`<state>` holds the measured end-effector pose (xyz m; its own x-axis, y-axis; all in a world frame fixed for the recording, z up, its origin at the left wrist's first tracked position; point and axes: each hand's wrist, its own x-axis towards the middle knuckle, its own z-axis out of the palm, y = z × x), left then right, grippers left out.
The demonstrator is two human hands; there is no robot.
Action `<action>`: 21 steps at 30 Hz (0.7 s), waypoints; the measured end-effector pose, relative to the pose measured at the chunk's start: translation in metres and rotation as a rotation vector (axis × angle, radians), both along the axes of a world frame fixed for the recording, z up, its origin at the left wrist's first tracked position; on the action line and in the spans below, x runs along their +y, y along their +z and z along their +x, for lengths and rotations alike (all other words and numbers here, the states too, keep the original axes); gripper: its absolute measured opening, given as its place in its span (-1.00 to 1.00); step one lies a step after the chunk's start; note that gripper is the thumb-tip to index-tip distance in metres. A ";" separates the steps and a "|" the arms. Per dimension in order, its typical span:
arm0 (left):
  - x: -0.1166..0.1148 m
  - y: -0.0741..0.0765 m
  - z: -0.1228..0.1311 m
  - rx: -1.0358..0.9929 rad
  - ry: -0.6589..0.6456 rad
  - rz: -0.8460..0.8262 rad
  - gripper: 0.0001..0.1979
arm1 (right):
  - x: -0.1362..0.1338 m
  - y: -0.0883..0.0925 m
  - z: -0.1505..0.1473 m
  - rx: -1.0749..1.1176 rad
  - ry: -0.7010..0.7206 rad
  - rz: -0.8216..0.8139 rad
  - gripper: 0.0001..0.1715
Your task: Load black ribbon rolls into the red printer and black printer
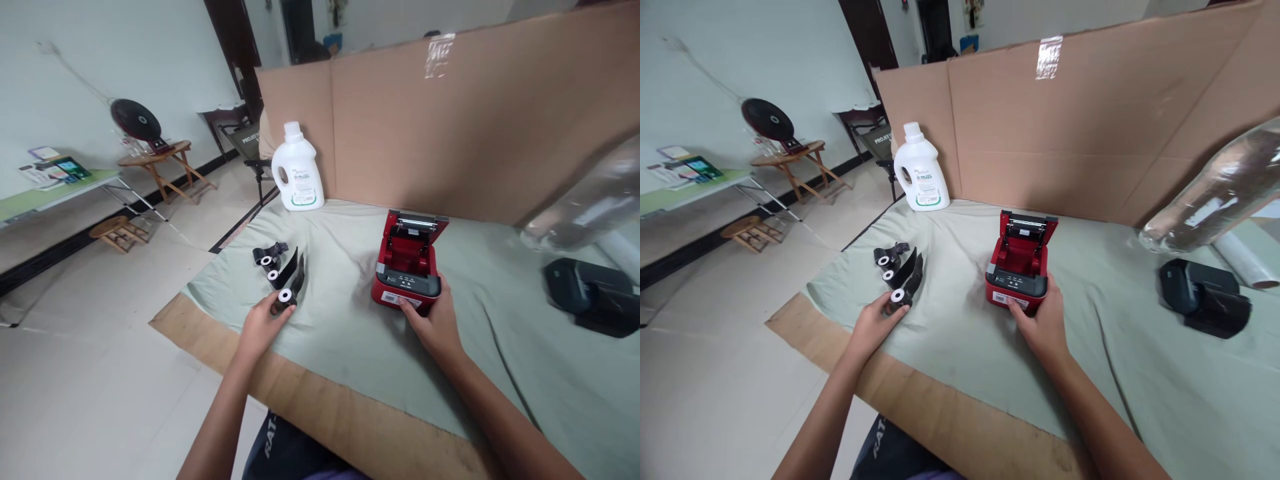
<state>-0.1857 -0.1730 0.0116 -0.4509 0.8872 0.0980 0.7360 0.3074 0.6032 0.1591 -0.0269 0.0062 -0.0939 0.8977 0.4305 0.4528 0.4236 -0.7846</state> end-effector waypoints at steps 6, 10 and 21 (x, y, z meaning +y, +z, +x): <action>0.016 0.018 -0.001 -0.555 -0.049 0.141 -0.62 | -0.001 -0.008 0.002 -0.024 -0.042 0.036 0.05; 0.032 0.044 0.009 -0.871 -0.115 0.193 -0.53 | -0.003 0.015 0.005 -0.077 -0.102 0.263 -0.05; 0.144 0.141 0.111 -0.794 -0.647 0.268 -0.73 | 0.011 0.167 -0.035 -0.121 0.550 -0.043 -0.69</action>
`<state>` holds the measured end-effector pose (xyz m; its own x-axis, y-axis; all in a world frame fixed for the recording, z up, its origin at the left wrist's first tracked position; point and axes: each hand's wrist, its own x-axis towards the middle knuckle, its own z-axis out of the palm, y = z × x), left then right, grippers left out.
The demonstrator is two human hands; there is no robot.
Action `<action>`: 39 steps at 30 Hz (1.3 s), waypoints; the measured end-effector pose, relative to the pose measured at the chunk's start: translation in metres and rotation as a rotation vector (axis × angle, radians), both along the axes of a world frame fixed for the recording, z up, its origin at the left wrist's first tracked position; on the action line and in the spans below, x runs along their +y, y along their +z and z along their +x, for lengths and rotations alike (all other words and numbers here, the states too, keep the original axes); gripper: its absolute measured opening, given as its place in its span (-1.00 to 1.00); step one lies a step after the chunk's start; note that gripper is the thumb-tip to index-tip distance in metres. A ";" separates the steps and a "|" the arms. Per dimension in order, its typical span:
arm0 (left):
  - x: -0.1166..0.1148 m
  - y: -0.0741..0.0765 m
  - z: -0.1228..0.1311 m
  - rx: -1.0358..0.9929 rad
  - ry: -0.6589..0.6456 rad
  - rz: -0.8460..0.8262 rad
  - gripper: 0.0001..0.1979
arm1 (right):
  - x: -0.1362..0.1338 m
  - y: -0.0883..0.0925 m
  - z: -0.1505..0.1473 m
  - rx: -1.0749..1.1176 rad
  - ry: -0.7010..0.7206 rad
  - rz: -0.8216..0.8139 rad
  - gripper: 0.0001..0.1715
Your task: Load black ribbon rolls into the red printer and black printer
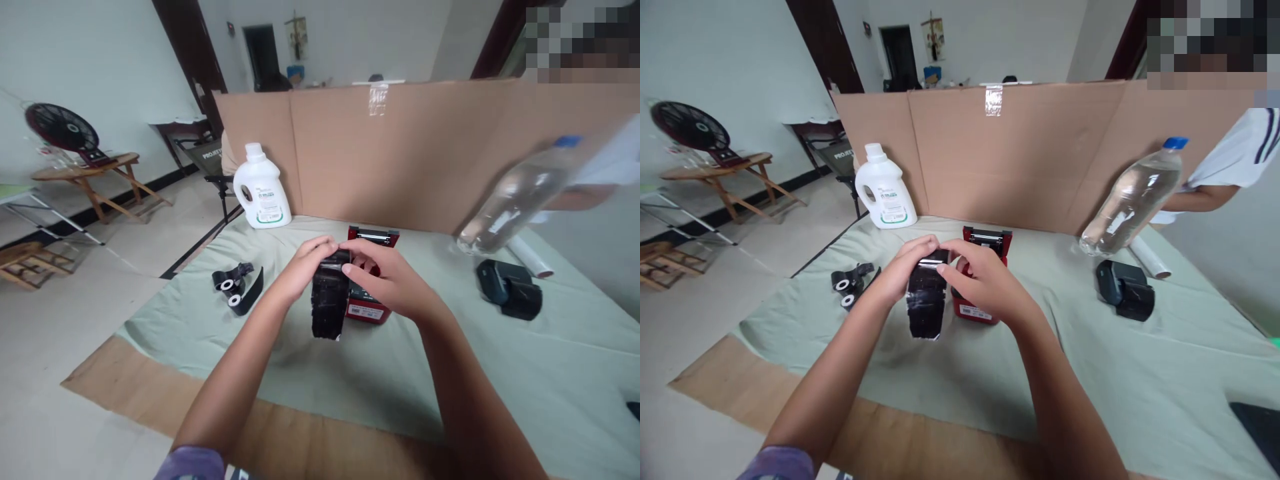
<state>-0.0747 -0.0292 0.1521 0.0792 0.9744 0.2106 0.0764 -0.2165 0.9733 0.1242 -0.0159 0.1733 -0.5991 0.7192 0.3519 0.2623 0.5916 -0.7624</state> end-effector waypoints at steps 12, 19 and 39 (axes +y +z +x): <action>0.028 -0.030 0.032 -0.008 0.047 -0.071 -0.88 | 0.023 -0.019 0.009 -0.165 -0.082 -0.047 -0.74; 0.028 -0.037 0.034 0.024 0.135 -0.259 -0.70 | 0.027 -0.033 0.005 -0.185 -0.173 -0.029 -0.69; -0.008 -0.036 0.054 0.231 -0.378 -0.470 -0.84 | 0.076 -0.082 0.023 -0.622 -0.435 0.083 -0.71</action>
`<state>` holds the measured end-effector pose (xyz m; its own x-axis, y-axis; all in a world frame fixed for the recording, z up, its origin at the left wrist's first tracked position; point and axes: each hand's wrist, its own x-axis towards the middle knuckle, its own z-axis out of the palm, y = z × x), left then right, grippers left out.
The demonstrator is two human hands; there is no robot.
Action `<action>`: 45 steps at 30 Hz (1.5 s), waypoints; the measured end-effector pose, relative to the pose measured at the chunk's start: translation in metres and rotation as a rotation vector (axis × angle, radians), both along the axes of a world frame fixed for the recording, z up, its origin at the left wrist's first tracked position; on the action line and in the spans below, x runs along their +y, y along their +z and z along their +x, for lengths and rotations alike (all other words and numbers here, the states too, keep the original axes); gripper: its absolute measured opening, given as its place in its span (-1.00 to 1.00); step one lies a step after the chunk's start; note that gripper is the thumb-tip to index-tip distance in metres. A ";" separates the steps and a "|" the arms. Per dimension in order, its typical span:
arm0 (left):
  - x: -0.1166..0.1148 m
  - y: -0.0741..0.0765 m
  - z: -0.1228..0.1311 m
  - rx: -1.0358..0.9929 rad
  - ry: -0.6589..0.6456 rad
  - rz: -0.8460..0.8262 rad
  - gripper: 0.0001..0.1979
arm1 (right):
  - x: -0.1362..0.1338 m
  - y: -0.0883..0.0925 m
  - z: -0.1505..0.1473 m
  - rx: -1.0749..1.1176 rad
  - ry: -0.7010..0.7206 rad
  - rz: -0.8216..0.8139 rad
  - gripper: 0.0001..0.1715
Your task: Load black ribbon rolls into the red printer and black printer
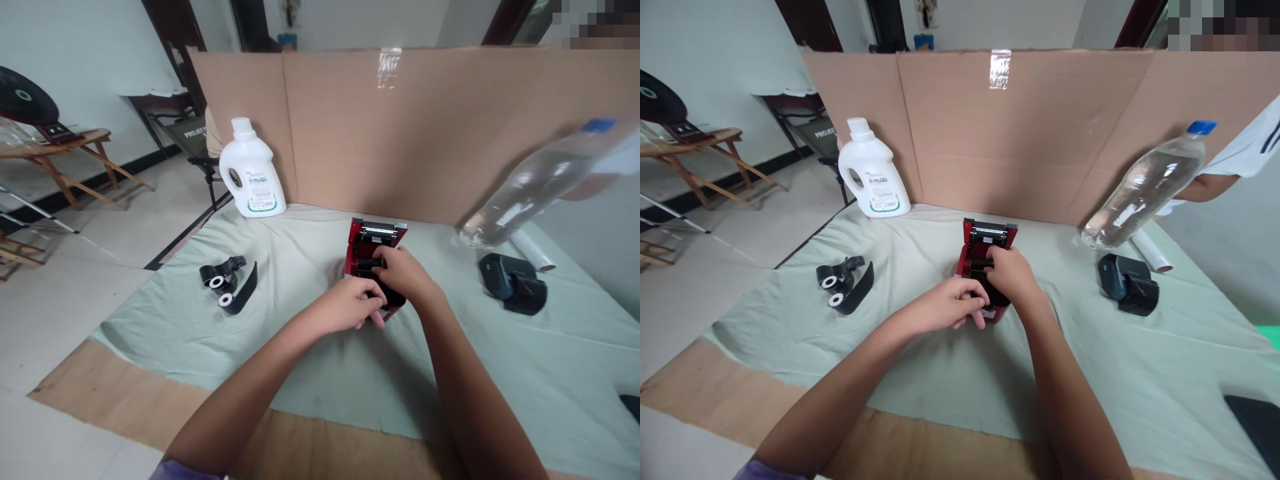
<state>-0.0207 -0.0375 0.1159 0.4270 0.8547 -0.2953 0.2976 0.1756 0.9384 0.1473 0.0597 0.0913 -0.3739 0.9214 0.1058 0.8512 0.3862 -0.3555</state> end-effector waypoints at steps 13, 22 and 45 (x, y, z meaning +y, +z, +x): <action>0.001 0.001 0.010 -0.116 0.202 -0.236 -0.88 | 0.013 0.022 0.025 0.187 0.090 -0.279 -0.73; -0.010 -0.027 0.001 -0.227 0.091 -0.108 -0.76 | 0.019 -0.011 0.045 0.739 0.018 -0.071 -0.13; -0.005 -0.038 -0.029 -0.150 0.505 0.176 -0.68 | -0.045 -0.073 0.023 1.224 -0.132 -0.161 -0.44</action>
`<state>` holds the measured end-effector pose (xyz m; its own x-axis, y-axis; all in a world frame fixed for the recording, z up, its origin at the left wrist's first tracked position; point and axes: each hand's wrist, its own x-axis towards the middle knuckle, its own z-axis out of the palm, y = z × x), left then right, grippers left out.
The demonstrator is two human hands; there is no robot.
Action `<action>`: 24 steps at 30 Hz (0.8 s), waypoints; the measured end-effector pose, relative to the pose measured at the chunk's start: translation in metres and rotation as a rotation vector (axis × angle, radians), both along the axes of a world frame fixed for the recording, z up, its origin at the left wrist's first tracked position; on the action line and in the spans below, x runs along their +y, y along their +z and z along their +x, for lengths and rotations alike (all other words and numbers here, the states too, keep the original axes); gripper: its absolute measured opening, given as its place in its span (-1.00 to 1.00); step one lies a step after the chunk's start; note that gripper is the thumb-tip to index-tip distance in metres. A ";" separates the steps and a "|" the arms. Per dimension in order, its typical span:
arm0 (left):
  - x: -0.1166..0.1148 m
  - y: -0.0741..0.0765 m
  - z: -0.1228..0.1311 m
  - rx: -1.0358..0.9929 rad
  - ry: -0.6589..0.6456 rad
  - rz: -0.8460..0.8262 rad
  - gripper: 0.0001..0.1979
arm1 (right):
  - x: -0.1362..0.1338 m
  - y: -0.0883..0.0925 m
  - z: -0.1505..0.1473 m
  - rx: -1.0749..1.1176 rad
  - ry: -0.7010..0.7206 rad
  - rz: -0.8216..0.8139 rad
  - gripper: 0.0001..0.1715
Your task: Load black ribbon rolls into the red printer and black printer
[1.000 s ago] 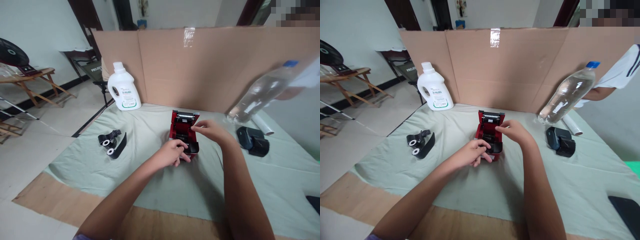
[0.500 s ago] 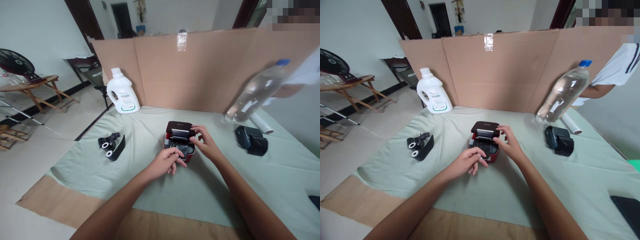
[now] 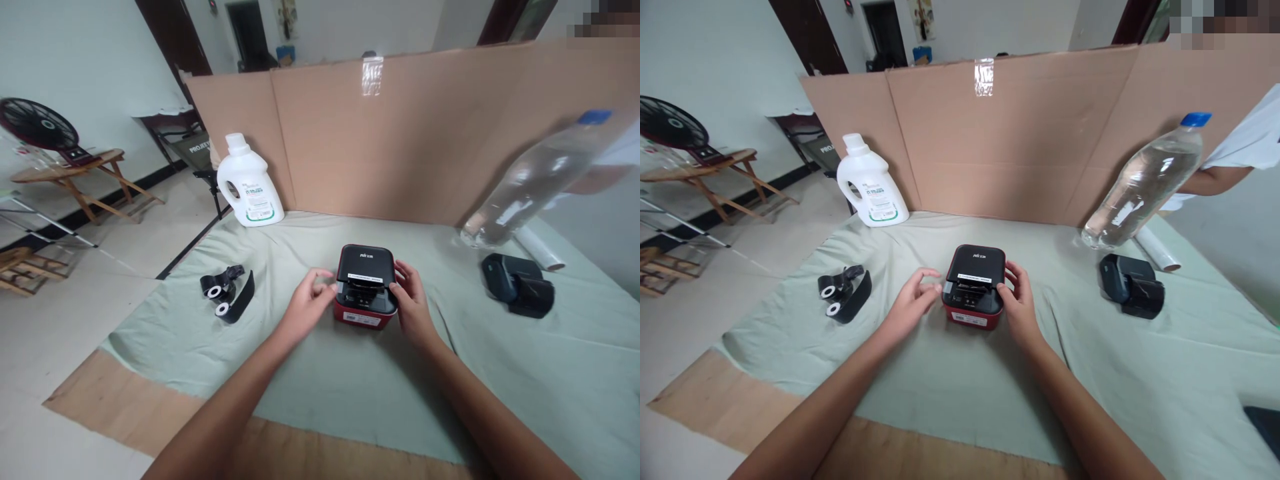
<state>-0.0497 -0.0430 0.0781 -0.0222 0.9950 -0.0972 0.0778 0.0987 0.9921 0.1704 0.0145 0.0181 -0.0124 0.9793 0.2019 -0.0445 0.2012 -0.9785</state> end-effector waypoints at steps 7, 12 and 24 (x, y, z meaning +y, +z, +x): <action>0.036 -0.017 0.007 -0.065 -0.036 -0.231 -0.69 | 0.007 -0.015 -0.001 0.100 -0.002 -0.093 -0.36; 0.037 -0.020 0.008 -0.039 -0.055 -0.230 -0.75 | 0.010 -0.010 0.004 0.045 0.001 -0.056 -0.35; 0.042 -0.025 -0.002 -0.078 -0.171 -0.305 -0.61 | 0.007 -0.025 0.001 0.132 0.012 -0.099 -0.40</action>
